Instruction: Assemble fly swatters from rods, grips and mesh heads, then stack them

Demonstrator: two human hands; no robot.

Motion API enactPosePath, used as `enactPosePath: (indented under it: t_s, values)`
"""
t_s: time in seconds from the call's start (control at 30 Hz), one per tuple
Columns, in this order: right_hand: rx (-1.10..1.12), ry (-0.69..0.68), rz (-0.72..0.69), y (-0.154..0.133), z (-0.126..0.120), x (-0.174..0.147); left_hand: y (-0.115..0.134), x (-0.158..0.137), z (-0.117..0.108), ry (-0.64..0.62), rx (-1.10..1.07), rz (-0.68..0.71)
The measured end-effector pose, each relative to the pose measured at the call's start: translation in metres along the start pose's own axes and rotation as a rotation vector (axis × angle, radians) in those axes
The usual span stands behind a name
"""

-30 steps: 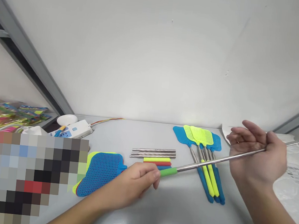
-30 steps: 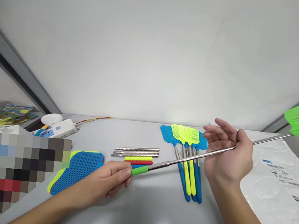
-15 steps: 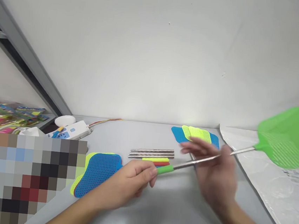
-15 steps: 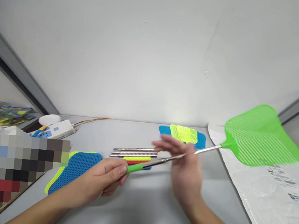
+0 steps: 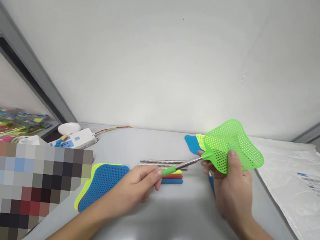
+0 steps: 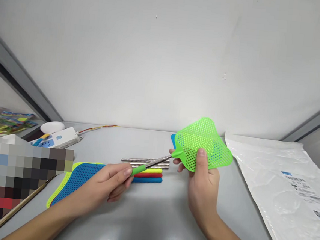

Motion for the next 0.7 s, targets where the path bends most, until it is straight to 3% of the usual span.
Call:
enactPosePath:
  t_s: [0.2,0.27,0.37,0.43,0.57,0.7]
  values:
    - [0.015,-0.095,0.03,0.007,0.004,-0.007,-0.002,0.002,0.003,-0.004,-0.09,0.025]
    - [-0.099,-0.259,0.059,0.009,0.005,-0.013,-0.001,0.002,0.008,-0.034,-0.167,0.036]
    - [-0.276,-0.637,0.057,0.012,0.013,-0.03,-0.003,0.0,0.023,-0.112,-0.331,0.03]
    - [-0.296,-0.753,0.026,0.011,0.018,-0.038,-0.007,-0.001,0.033,-0.169,-0.419,-0.022]
    - [-0.41,-0.753,-0.062,0.0,0.024,-0.036,-0.018,-0.002,0.046,-0.261,-0.455,-0.1]
    - [-0.643,-0.672,-0.156,-0.024,0.007,-0.027,-0.022,-0.001,0.045,-0.258,-0.375,-0.089]
Point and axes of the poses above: each hand's wrist, its own x-axis towards the middle knuckle, its own z-axis out of the palm, y = z × x, the point moved 1 cm from there along x, towards the middle knuckle
